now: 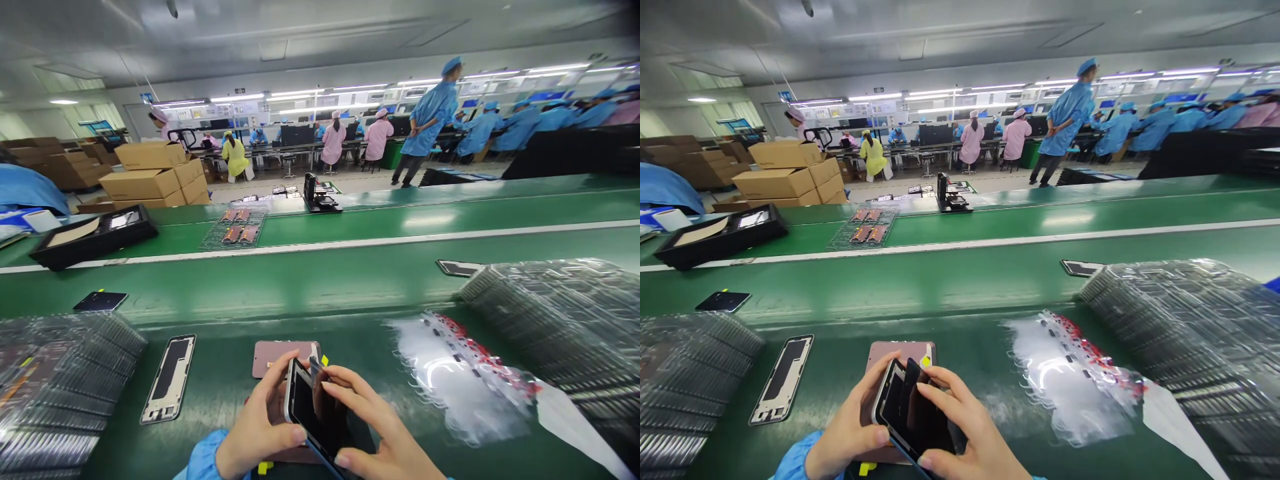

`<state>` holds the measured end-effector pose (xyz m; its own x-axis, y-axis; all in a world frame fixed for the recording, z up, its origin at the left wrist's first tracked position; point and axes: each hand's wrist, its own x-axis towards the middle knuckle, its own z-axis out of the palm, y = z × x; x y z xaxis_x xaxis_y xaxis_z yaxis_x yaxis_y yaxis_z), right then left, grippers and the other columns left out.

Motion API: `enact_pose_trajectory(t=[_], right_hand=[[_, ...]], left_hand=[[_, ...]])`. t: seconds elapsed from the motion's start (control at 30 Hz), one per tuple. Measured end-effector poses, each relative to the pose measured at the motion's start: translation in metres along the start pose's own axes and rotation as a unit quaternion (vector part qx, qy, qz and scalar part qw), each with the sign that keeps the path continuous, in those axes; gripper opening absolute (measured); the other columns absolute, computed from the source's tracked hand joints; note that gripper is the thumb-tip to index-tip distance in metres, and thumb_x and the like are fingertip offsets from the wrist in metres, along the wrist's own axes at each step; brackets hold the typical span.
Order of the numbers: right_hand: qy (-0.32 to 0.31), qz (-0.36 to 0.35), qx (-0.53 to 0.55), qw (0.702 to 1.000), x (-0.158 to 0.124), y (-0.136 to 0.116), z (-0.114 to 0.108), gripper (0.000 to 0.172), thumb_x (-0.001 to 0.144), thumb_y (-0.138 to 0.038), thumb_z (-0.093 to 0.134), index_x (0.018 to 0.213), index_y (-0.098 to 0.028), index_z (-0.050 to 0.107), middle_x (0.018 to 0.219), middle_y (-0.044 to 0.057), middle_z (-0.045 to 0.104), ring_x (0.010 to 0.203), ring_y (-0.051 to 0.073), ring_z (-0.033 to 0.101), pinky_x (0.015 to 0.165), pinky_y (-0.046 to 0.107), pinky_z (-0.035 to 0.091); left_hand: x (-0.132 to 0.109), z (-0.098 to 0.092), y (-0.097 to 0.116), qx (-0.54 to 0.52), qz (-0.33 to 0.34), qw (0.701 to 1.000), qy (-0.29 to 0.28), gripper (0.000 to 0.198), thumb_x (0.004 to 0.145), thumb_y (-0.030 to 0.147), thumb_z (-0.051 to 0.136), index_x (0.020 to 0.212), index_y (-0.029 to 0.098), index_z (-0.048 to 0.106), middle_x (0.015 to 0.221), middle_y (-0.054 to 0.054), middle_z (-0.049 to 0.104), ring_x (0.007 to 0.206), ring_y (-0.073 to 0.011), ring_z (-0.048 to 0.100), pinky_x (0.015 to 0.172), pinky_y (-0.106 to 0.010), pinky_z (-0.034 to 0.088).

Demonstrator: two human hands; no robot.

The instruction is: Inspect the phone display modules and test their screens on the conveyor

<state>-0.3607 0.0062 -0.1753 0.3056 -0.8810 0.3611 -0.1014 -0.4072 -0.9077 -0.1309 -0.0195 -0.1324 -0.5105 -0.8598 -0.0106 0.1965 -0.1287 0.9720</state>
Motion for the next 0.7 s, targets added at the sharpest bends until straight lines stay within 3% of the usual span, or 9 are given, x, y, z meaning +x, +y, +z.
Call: enact_pose_trajectory(t=[0.23, 0.4, 0.7], right_hand=[[0.009, -0.009, -0.036, 0.999, -0.004, 0.004, 0.013, 0.064, 0.082, -0.048, 0.076, 0.141, -0.04, 0.052, 0.149, 0.01, 0.046, 0.132, 0.038, 0.048, 0.107, 0.053, 0.045], [0.004, -0.035, -0.083, 0.996, -0.008, 0.013, 0.018, 0.068, 0.082, -0.045, 0.076, 0.144, -0.037, 0.049, 0.15, 0.012, 0.045, 0.13, 0.037, 0.051, 0.106, 0.051, 0.047], [0.015, -0.11, -0.172, 0.979, -0.006, 0.008, 0.016, 0.063, 0.09, -0.052, 0.065, 0.145, -0.027, 0.048, 0.147, 0.015, 0.047, 0.132, 0.031, 0.051, 0.105, 0.039, 0.05]], left_hand=[[0.0, 0.005, -0.006, -0.003, -0.03, 1.0, 0.004, 0.092, 0.064, 0.044, 0.088, 0.144, 0.03, 0.044, 0.146, -0.014, 0.052, 0.141, -0.0351, 0.04, 0.111, -0.046, 0.04], [0.002, 0.01, -0.004, -0.05, -0.028, 0.998, -0.022, 0.092, 0.065, 0.043, 0.088, 0.143, 0.031, 0.042, 0.136, -0.015, 0.061, 0.13, -0.0334, 0.054, 0.102, -0.043, 0.048], [0.004, 0.007, -0.008, -0.059, -0.022, 0.998, -0.026, 0.099, 0.061, 0.044, 0.091, 0.143, 0.027, 0.039, 0.124, -0.016, 0.066, 0.107, -0.0295, 0.068, 0.091, -0.038, 0.052]])
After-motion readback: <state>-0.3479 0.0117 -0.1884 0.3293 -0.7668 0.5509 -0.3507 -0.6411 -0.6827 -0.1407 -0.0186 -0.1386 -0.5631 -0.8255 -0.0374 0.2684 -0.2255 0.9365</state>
